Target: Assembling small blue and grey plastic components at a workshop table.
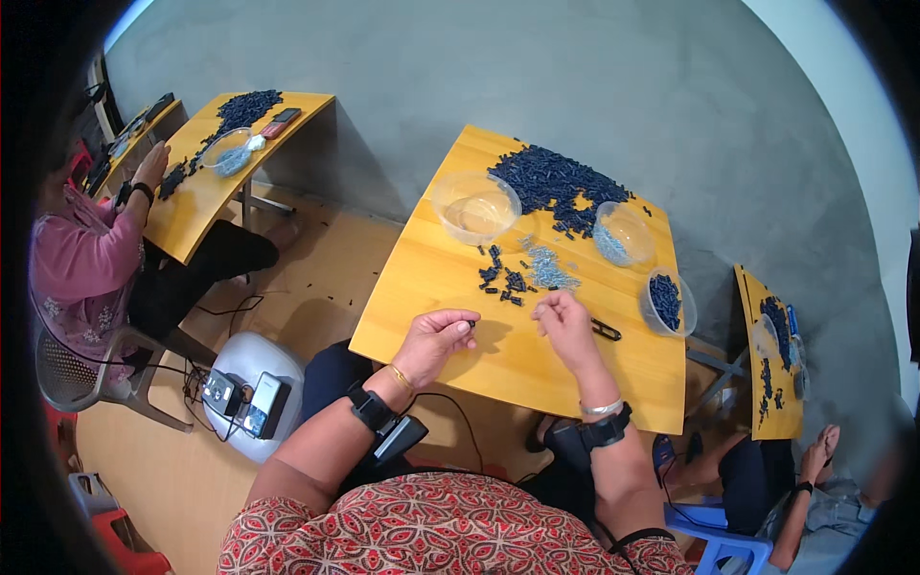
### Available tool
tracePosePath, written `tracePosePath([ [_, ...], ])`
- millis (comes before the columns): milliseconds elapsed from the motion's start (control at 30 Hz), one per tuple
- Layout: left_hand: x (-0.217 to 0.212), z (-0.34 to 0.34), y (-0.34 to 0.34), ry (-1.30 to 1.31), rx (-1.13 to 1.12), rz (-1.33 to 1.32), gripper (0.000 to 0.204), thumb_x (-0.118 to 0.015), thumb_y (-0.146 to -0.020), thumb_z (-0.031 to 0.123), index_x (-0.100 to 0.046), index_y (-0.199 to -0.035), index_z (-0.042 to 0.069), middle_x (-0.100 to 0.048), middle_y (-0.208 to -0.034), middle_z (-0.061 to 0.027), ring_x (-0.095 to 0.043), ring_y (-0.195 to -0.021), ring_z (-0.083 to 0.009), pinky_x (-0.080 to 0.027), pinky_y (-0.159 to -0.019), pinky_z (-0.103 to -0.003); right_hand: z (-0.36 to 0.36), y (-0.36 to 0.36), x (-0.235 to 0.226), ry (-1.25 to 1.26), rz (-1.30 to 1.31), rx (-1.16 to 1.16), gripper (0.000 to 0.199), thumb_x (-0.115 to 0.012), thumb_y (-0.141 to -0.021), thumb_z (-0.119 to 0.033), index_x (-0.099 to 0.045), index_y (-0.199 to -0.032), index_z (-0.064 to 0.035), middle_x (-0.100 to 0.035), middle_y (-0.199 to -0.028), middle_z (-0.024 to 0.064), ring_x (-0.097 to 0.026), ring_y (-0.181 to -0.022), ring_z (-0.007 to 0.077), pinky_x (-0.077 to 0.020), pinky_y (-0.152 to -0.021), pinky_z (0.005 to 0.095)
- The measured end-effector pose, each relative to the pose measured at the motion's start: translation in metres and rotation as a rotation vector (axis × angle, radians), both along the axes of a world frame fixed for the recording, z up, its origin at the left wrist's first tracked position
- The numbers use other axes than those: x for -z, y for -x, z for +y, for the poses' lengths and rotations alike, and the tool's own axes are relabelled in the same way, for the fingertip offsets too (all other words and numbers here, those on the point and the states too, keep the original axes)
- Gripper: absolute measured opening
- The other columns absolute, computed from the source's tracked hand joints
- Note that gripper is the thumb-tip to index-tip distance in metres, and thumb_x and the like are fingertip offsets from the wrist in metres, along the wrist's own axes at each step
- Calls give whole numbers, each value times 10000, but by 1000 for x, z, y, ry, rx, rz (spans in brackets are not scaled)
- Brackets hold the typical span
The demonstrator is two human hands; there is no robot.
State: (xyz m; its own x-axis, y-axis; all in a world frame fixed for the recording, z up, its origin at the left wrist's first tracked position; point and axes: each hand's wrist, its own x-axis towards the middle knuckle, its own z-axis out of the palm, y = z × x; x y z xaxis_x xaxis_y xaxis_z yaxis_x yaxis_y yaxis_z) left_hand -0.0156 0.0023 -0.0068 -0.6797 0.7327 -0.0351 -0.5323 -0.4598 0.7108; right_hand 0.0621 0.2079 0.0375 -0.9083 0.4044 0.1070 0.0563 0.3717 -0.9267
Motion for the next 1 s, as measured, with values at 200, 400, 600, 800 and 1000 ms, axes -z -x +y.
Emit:
tracePosePath([
  [200,4,3,0,-27,-3,27,167,-529,-840,10,-588,-995,-6,-608,-872,-80,-578,-758,-150,-502,-732,-308,-50,-4,3,486,126,-172,31,-500,-849,-25,-505,-871,-4,-569,-779,58,-500,-606,86,-416,-564,201],
  [400,4,4,-1,12,-27,94,131,-542,-826,-8,-581,-951,-11,-614,-864,-100,-605,-760,-181,-513,-715,-306,-63,2,13,508,188,-109,24,-512,-835,-22,-526,-855,-25,-534,-752,-1,-462,-632,53,-393,-578,190],
  [600,-1,3,-2,0,-5,113,124,-554,-820,-7,-578,-942,-17,-617,-856,-101,-608,-745,-181,-511,-716,-299,-73,3,12,430,184,-86,34,-521,-833,-39,-532,-858,-19,-531,-746,-12,-461,-643,48,-393,-578,186],
  [800,-1,1,-5,61,-24,177,133,-558,-819,-5,-578,-949,-28,-621,-848,-96,-609,-742,-166,-507,-705,-279,-75,5,14,357,172,-94,36,-519,-833,-39,-530,-851,-10,-538,-735,-5,-482,-657,54,-407,-590,190],
  [1000,-8,3,-6,124,-17,182,134,-567,-814,0,-594,-942,-29,-626,-849,-88,-606,-734,-146,-502,-697,-262,-72,4,15,340,177,-80,25,-518,-831,-30,-525,-845,-11,-542,-736,-2,-498,-671,56,-421,-605,193],
])
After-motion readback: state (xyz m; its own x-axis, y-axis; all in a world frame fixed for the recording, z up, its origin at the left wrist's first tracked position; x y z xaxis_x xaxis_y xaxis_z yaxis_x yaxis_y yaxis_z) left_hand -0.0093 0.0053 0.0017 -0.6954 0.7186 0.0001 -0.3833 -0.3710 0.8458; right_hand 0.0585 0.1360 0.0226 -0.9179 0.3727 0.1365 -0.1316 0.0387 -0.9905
